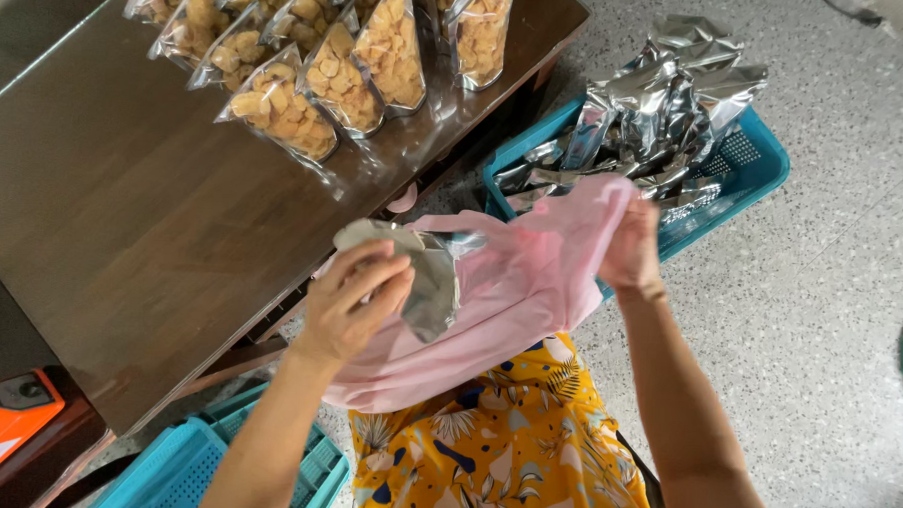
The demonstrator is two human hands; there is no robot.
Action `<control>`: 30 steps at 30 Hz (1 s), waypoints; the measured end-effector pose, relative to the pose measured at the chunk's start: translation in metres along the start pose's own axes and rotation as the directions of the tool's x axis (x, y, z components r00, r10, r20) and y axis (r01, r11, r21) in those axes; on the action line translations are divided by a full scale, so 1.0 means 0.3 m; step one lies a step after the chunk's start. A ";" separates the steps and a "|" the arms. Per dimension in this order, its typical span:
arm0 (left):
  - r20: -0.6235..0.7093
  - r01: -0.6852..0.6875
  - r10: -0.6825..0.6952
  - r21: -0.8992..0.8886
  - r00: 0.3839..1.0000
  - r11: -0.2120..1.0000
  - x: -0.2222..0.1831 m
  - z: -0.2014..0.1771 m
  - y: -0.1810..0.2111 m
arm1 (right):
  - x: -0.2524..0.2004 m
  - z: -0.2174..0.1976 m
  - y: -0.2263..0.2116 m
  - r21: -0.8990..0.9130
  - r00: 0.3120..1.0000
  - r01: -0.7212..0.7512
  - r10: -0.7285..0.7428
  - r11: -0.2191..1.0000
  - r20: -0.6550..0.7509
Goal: The person repeatedly picks up small transparent bags filled with snacks, wipes them with a pink cloth, and places them on a table. The person also handles empty silver foil bags, wiping them and placing them into a blue basket.
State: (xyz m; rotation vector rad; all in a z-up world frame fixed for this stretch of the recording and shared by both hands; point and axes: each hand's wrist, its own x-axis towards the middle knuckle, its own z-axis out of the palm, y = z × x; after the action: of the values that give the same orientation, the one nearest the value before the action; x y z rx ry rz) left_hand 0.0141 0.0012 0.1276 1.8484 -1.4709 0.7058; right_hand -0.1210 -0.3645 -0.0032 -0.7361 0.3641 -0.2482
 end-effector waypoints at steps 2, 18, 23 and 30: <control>0.281 0.008 -0.005 -0.008 0.960 1.000 0.103 -0.048 -0.009 | -0.065 0.061 -0.102 0.156 0.999 -0.014 0.020 0.988 -0.034; 0.543 0.857 -0.666 -0.270 0.512 0.439 0.004 0.662 -0.158 | -0.052 0.088 0.083 -0.951 0.956 0.280 -0.123 0.128 0.265; 0.614 0.851 -0.593 -0.431 0.521 0.301 -0.060 0.686 -0.145 | 0.047 0.124 0.097 -0.999 0.999 0.051 0.011 0.020 0.051; 0.652 0.915 -0.669 -0.388 0.357 0.110 -0.016 0.621 -0.134 | 0.157 0.290 0.109 -0.960 0.991 0.109 -0.099 0.259 0.086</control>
State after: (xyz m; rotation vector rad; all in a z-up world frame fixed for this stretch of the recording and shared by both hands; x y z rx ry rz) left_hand 0.0539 -0.1340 -0.0007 1.7268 -0.4260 -0.7361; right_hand -0.0398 -0.3046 0.0225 -2.0464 0.4497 -0.1127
